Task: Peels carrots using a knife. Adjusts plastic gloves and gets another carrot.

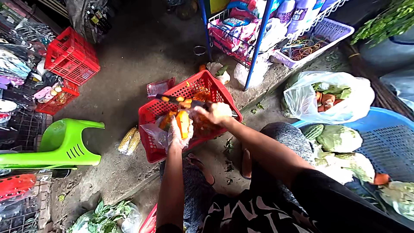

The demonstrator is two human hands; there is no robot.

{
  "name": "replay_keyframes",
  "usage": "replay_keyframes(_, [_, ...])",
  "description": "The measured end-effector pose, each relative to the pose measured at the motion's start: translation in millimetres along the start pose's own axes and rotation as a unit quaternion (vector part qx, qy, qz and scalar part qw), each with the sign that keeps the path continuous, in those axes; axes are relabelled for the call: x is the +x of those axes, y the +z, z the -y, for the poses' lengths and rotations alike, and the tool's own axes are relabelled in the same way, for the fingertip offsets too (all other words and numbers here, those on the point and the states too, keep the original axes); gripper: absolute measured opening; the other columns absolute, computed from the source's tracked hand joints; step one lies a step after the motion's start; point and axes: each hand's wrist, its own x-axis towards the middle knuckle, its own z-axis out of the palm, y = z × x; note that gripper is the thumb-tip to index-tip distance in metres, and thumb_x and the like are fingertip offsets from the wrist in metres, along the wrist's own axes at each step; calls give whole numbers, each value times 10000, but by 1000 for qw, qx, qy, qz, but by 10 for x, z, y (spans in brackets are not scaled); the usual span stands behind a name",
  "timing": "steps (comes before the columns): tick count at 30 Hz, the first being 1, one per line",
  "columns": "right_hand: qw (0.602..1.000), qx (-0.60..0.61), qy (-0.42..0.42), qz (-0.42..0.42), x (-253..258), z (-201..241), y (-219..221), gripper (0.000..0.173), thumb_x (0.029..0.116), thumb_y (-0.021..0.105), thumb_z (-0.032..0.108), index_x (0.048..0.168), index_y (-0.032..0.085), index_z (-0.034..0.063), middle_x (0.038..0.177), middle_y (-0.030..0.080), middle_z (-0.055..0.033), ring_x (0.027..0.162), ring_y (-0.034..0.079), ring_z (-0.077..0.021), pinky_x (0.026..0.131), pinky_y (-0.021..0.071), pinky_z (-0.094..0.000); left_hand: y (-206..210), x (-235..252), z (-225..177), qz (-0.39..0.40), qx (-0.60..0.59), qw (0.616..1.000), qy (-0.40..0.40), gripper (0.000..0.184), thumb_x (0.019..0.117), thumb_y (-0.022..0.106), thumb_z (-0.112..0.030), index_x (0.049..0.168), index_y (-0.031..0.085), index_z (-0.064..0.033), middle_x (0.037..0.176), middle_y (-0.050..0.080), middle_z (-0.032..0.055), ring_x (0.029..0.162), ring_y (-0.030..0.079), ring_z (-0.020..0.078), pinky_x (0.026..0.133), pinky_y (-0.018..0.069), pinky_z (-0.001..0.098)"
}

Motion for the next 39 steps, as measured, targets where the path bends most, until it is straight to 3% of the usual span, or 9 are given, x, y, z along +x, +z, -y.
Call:
replay_keyframes(3, [1000,2,-12,-14,-25,26,-116,885,922,355,840,1218,690,77,1001,722,-257,991,692,-485,811,510,-695,21,-13,-64,-11,-4,1000,27,669,1048,155,-620,1028,539,-73,717,616,88,522,591,158,443,498,265])
replay_keyframes(7, [984,-27,-174,17,-336,205,33,930,886,396,860,1180,710,35,1001,730,-237,995,699,-455,823,513,-668,27,-141,52,-102,-60,986,121,300,1105,250,-287,1146,483,-103,932,533,75,801,561,176,698,520,343])
replay_keyframes(10, [971,-47,-233,-11,-372,195,223,943,884,359,873,1128,720,36,972,733,-205,959,712,-414,782,535,-616,-24,-125,112,-32,-35,980,192,338,1107,313,-402,1138,585,-205,942,650,-23,861,650,80,739,562,282])
replay_keyframes(13, [978,-41,-206,19,-282,164,221,941,895,368,860,1192,704,32,1015,731,-227,1003,701,-439,825,523,-640,45,-139,112,-40,-83,983,161,385,1098,281,-430,1047,566,-176,861,644,-2,787,653,105,665,567,298])
replay_keyframes(18, [987,-50,-141,59,-120,111,151,896,913,412,828,1265,667,46,1035,727,-242,1036,692,-454,880,507,-650,211,-168,83,-174,-70,977,100,244,1091,256,-137,1215,442,-40,1004,508,122,847,564,194,741,532,328])
replay_keyframes(24, [999,20,25,22,105,-46,38,878,922,351,841,1203,692,83,1059,718,-251,1046,682,-475,841,506,-695,25,7,-22,-23,-87,994,69,527,1065,255,-566,1073,525,-113,797,601,76,607,620,154,501,534,264])
replay_keyframes(28, [998,21,-32,49,-130,120,-17,851,927,402,817,1167,711,61,1021,724,-237,1026,690,-448,865,506,-668,-4,53,-47,-49,-69,994,71,554,1058,238,-602,1078,537,-136,789,602,63,611,615,141,507,532,261])
replay_keyframes(33, [984,-27,-173,43,-361,215,19,922,891,395,856,1155,701,27,985,724,-230,995,696,-436,830,503,-638,86,-196,59,-162,-39,981,100,347,1114,256,-331,1192,490,-87,972,551,92,820,574,177,679,519,326])
replay_keyframes(39, [981,-13,-191,-18,-331,148,-25,895,904,413,829,1098,709,8,928,721,-223,936,704,-434,796,511,-625,120,-161,12,-148,-33,987,49,364,1115,246,-360,1011,480,-100,734,541,56,588,571,124,502,509,242])
